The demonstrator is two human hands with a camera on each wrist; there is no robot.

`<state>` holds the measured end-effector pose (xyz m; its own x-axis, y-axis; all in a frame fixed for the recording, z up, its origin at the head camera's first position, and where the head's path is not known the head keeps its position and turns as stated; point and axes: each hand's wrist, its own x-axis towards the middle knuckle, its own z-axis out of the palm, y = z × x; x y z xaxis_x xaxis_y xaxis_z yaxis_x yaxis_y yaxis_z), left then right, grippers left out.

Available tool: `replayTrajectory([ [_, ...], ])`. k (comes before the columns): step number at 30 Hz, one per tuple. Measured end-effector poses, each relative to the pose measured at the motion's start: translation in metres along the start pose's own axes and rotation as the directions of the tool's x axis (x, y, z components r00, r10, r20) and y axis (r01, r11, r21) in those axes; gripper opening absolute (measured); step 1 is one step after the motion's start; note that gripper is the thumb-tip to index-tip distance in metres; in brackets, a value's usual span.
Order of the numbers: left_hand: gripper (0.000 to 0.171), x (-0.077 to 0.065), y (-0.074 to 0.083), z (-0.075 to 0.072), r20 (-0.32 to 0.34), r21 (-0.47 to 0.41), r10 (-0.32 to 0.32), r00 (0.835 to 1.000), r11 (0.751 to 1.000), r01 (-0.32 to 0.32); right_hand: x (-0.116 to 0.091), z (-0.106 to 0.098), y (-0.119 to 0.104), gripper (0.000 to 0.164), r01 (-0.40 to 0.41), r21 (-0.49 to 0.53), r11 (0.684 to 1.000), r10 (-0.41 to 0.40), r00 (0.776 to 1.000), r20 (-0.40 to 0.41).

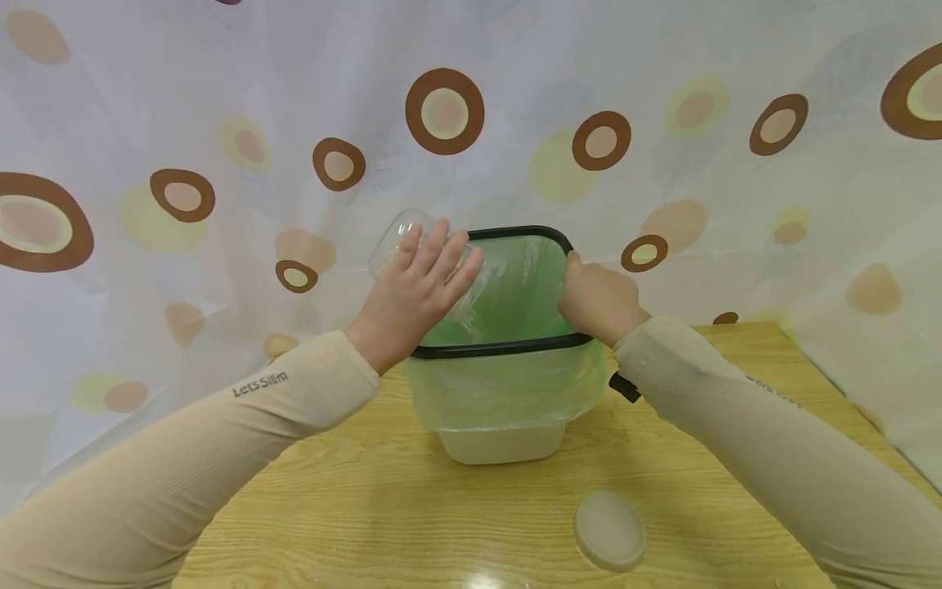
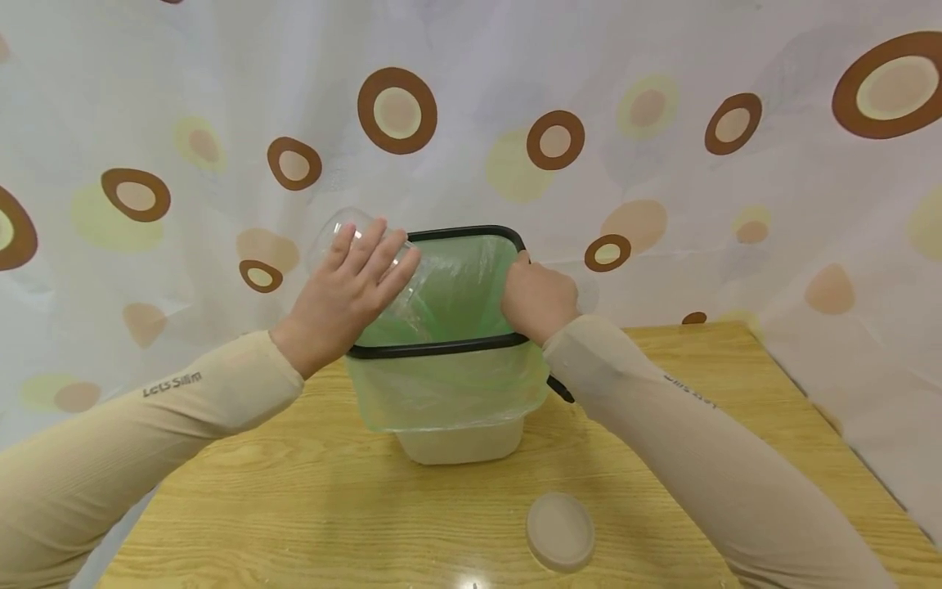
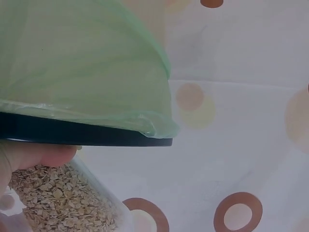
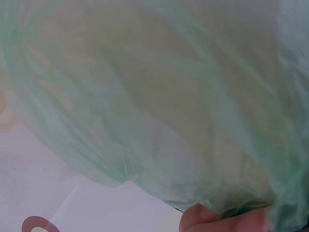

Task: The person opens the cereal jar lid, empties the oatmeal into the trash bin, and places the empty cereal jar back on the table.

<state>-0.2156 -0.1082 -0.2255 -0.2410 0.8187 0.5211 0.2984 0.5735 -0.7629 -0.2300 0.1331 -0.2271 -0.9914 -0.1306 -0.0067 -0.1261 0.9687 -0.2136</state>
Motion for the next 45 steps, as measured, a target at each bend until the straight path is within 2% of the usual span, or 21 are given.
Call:
replayTrajectory([
  [8,0.051,-0.0015,-0.0011,-0.0022,0.050,0.105,0.067,0.997,0.992,-0.071,-0.0009,-0.0016,-0.0016,0.059,-0.008,0.000,1.000,0.008,1.000,0.009],
  [14,0.050,-0.0009,-0.0023,-0.0043,0.042,0.119,0.062,0.997,0.991,-0.066,-0.0006,-0.0016,-0.0021,0.059,-0.008,0.005,1.000,0.008,1.000,0.010],
  [22,0.043,0.0027,-0.0028,-0.0040,-0.041,0.137,0.081,0.996,0.988,-0.074,-0.0001,-0.0007,-0.0022,0.059,-0.009,-0.009,1.000,0.009,1.000,0.005],
  [34,0.046,0.0022,-0.0062,-0.0063,0.001,0.141,0.075,0.997,0.987,-0.075,-0.0002,-0.0008,-0.0020,0.059,-0.012,-0.005,1.000,0.012,1.000,0.006],
  [45,0.048,0.0007,-0.0078,-0.0067,0.002,0.130,0.081,0.997,0.988,-0.081,0.0005,-0.0005,-0.0015,0.059,-0.021,-0.005,1.000,0.021,1.000,0.004],
])
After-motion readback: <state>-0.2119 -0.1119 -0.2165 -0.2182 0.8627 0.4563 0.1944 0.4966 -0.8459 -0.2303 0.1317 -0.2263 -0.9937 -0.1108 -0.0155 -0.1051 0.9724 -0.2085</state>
